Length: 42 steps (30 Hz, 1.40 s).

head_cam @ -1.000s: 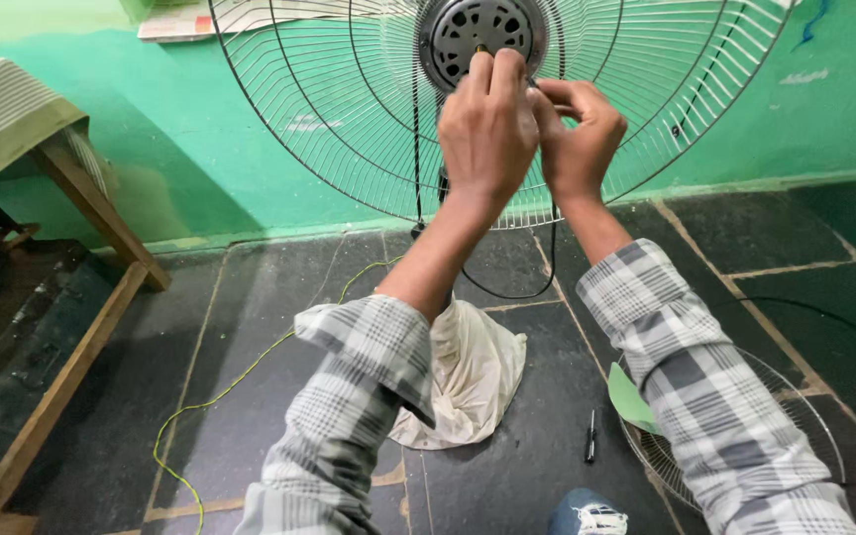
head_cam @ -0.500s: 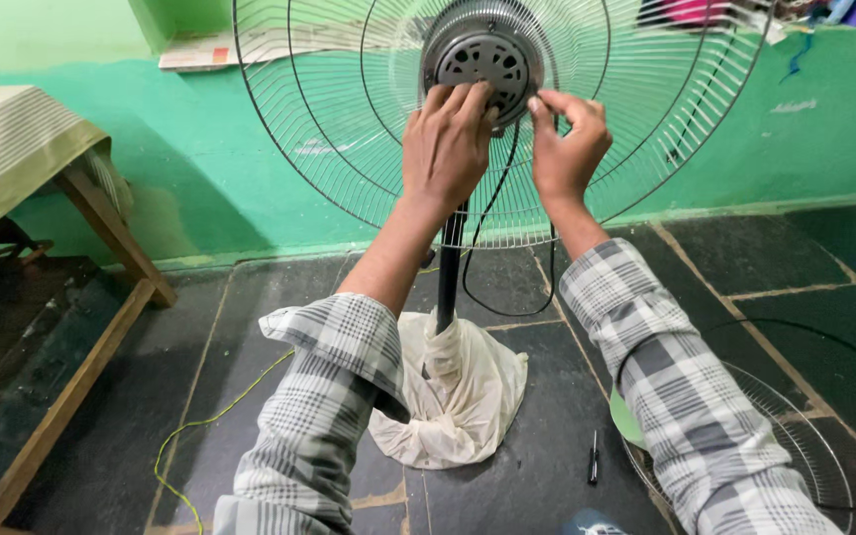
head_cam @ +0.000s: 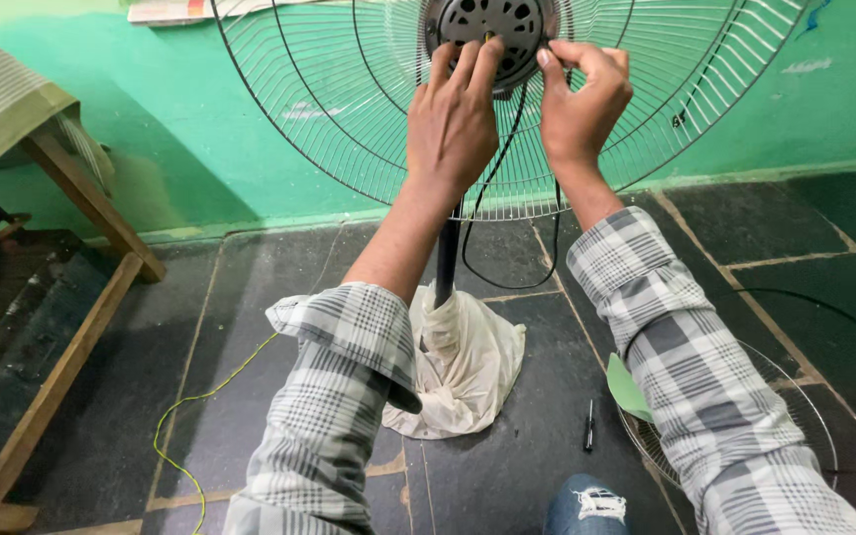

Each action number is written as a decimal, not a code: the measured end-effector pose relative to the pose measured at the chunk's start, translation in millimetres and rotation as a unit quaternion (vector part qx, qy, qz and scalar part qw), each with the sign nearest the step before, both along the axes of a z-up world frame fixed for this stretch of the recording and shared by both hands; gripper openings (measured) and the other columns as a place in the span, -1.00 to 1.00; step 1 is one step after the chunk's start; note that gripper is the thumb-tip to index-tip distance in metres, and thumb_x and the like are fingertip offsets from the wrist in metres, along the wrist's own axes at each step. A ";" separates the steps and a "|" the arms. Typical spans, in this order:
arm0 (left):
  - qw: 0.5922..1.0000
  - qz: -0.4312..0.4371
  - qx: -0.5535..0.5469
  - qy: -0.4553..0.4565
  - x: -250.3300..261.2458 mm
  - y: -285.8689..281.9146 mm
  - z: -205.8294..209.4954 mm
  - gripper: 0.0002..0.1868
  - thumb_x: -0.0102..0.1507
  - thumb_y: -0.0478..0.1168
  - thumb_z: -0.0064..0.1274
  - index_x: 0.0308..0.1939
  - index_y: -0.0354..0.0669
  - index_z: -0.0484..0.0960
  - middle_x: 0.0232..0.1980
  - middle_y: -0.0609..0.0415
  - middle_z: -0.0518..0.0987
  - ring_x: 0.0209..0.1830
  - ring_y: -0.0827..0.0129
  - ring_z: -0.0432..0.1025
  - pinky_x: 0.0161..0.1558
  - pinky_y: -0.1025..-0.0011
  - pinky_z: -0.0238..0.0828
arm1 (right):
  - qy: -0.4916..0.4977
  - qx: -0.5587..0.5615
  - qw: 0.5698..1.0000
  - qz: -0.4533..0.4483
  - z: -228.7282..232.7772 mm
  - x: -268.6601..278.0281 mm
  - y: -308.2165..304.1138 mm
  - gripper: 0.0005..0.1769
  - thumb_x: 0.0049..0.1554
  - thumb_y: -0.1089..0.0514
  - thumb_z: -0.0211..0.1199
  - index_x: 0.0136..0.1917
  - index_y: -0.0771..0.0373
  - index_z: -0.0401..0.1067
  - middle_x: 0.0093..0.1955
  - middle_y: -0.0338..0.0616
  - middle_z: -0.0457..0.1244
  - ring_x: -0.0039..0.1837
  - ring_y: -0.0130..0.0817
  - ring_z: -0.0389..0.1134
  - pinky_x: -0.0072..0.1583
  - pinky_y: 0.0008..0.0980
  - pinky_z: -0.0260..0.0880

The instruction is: The person assembles a standing fan by attaching the front wire cage to the motor housing. They align the cage, insert and tighten screws by hand, and then use a screwdriver to secure the cage to the fan stand.

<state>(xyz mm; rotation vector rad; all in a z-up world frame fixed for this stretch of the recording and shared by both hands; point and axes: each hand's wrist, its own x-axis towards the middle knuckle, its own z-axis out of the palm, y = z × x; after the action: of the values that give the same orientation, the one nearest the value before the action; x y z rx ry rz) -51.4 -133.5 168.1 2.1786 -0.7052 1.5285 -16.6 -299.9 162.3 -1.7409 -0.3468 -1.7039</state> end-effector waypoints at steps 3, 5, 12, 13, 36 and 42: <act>1.000 0.003 -0.004 0.005 3.1 -1.0 -3.5 -0.44 0.20 -0.39 0.01 0.30 -0.08 0.39 0.21 0.13 0.50 0.33 0.13 0.34 0.06 0.23 0.46 | 0.022 0.004 1.000 0.001 1.2 0.0 -1.6 -0.86 0.03 0.25 0.58 -0.13 0.24 0.66 -0.19 -0.18 0.45 -0.07 -0.27 0.41 0.03 -0.27 0.39; 1.000 0.007 -0.002 0.010 5.0 -1.3 -3.9 -0.45 0.21 -0.38 0.01 0.30 -0.07 0.39 0.22 0.13 0.50 0.34 0.12 0.33 0.06 0.22 0.45 | 0.016 -0.003 1.000 -0.003 1.3 -0.2 -2.0 -0.86 0.04 0.26 0.58 -0.12 0.24 0.65 -0.20 -0.17 0.45 -0.07 -0.26 0.41 0.03 -0.27 0.39; 1.000 0.009 -0.004 0.015 8.7 -1.5 -5.1 -0.44 0.21 -0.36 0.01 0.31 -0.05 0.38 0.27 0.12 0.48 0.38 0.10 0.31 0.08 0.20 0.44 | 0.035 0.010 0.999 -0.012 7.0 -1.8 -4.4 -0.86 0.03 0.24 0.58 -0.12 0.22 0.65 -0.19 -0.21 0.47 -0.10 -0.31 0.44 -0.03 -0.31 0.37; 1.000 0.009 -0.006 0.014 9.6 -1.7 -5.4 -0.44 0.21 -0.35 0.01 0.31 -0.05 0.38 0.28 0.12 0.48 0.38 0.10 0.31 0.08 0.19 0.43 | 0.046 0.018 0.999 -0.007 8.6 -2.1 -6.8 -0.86 0.03 0.23 0.58 -0.13 0.22 0.65 -0.20 -0.22 0.46 -0.11 -0.33 0.44 -0.04 -0.32 0.37; 1.000 0.006 -0.004 -0.002 9.1 -2.2 -5.0 -0.46 0.21 -0.38 -0.01 0.30 -0.09 0.39 0.25 0.10 0.50 0.37 0.09 0.32 0.06 0.21 0.45 | -0.077 -0.162 0.983 -0.034 -6.7 -6.4 2.3 -0.85 0.21 0.32 0.46 0.00 0.32 0.50 -0.06 -0.07 0.30 0.02 -0.09 0.30 0.10 -0.14 0.29; 1.000 0.007 0.002 0.001 11.4 -1.8 -4.5 -0.48 0.23 -0.36 -0.01 0.30 -0.09 0.38 0.23 0.10 0.49 0.36 0.10 0.31 0.01 0.22 0.44 | -0.054 -0.193 0.979 -0.030 -7.8 -9.0 4.2 -0.84 0.20 0.31 0.44 -0.02 0.35 0.48 -0.07 -0.07 0.34 0.01 -0.07 0.33 0.08 -0.11 0.31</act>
<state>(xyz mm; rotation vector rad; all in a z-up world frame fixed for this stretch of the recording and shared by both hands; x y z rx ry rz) -40.0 -135.3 163.6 2.1938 -0.6939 1.5325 -25.6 -295.7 154.4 -1.9481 -0.7220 -1.8725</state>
